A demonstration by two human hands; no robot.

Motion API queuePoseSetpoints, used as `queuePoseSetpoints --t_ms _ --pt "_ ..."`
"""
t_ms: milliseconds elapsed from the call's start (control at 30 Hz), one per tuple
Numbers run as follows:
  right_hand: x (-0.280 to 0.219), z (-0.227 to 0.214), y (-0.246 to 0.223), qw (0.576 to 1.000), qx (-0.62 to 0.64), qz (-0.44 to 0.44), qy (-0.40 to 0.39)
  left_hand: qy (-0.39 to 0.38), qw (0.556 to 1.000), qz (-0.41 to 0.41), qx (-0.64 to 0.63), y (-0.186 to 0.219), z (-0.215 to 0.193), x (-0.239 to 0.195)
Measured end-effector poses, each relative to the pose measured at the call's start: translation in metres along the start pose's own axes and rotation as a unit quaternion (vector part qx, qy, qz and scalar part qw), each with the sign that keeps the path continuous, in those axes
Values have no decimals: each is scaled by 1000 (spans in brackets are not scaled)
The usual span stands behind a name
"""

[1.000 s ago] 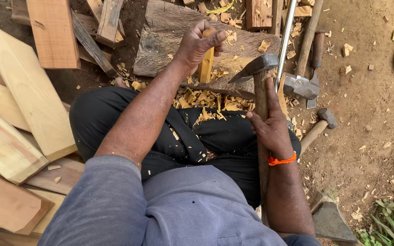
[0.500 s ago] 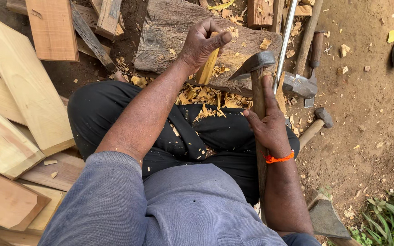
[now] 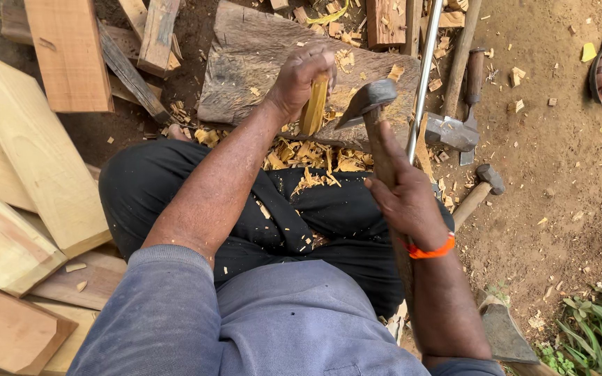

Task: The person sits on the ground and uses a chisel and mallet to carve a small piece of wood held between their legs. They repeatedly strike the chisel to shape the wood, occasionally adjusting its position.

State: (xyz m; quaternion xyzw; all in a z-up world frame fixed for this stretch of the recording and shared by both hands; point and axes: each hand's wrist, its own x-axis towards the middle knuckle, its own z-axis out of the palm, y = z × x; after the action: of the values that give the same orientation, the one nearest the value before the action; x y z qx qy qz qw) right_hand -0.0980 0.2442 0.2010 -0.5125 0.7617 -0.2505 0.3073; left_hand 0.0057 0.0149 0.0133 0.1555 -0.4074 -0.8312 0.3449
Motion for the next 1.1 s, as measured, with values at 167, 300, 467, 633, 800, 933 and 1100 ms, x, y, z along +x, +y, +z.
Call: queuePoseSetpoints --t_ms 167,300,467,633,800,933,1100 --pt "-18 -39 -28 986 157 -55 17 -18 999 -9 37 -3 -3 1" --pt "-7 -37 -51 969 215 -120 31 -8 999 -19 27 -2 -3 3" --pt "18 -3 -69 994 20 -101 -21 0 998 30 47 -5 -3 4" --pt "4 -13 -58 993 112 -31 36 -2 999 35 8 -15 -8 2" --pt "16 -5 -55 978 70 -197 13 3 1000 17 22 -7 -4 3" --pt "24 5 -68 994 24 -108 -9 8 998 41 54 -1 -3 3" --pt "-10 -26 -71 972 219 -48 78 -10 998 39 37 -13 -5 3"
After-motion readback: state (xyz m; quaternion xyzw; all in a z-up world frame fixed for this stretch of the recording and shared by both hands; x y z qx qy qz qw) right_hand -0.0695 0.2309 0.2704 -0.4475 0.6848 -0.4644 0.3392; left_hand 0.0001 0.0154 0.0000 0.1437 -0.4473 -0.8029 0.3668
